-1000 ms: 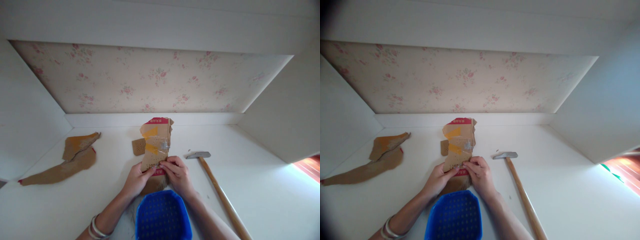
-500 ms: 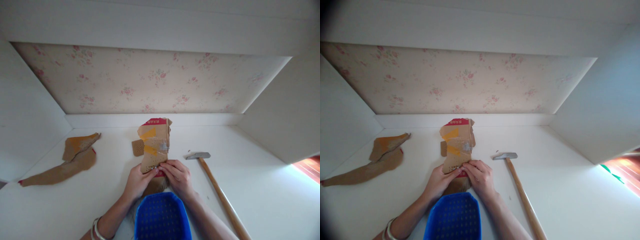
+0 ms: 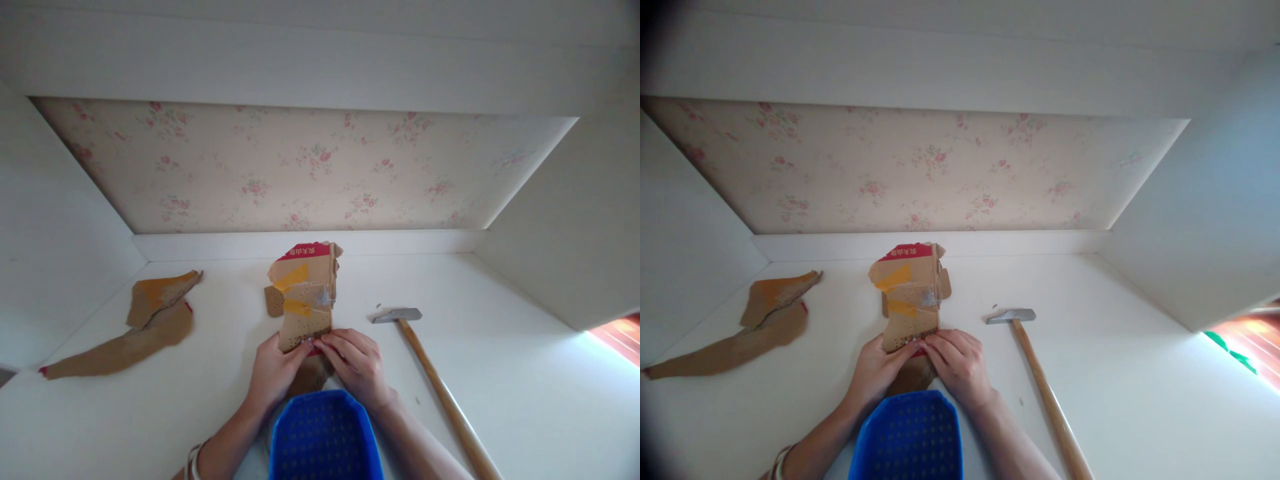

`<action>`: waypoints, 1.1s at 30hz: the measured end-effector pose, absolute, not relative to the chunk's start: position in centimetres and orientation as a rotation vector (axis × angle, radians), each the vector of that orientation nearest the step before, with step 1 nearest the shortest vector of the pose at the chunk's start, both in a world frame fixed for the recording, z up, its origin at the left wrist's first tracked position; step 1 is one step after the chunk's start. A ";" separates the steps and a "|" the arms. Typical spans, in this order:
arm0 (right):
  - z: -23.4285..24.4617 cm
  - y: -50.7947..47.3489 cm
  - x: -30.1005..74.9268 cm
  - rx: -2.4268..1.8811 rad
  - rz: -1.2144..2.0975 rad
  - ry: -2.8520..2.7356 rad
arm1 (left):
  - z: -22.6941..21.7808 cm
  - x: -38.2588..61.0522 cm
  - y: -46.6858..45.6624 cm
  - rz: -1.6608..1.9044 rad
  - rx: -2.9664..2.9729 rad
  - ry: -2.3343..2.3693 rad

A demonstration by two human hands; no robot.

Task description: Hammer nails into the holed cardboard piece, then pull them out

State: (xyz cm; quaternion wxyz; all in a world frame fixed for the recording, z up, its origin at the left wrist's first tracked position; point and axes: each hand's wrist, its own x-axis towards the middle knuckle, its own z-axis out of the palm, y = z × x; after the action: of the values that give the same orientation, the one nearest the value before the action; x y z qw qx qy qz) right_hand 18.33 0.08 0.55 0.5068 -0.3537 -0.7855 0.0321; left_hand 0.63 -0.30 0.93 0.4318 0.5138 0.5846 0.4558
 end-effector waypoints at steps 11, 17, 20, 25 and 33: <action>0.3 0.0 18.0 -0.853 0.078 -1.854 | 0.6 0.7 -0.2 1.113 1.278 1.487; 0.4 0.0 17.8 -0.849 0.127 -1.815 | 0.8 0.7 -0.2 1.126 1.247 1.492; 0.3 -0.2 17.7 -0.845 0.151 -1.807 | 0.8 0.7 -0.1 1.163 1.225 1.491; 0.4 -0.4 17.7 -0.878 0.188 -1.764 | 0.6 0.3 0.3 1.221 1.119 1.561; -0.5 1.6 19.0 -1.171 0.252 -1.629 | 0.8 0.1 0.9 1.410 0.654 1.459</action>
State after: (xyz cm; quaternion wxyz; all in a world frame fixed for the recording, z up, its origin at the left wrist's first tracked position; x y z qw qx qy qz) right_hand 19.05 1.62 -0.45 0.5311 -0.4908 -0.6826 0.1055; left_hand 0.06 0.85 0.83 0.4837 0.2685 0.5989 0.5790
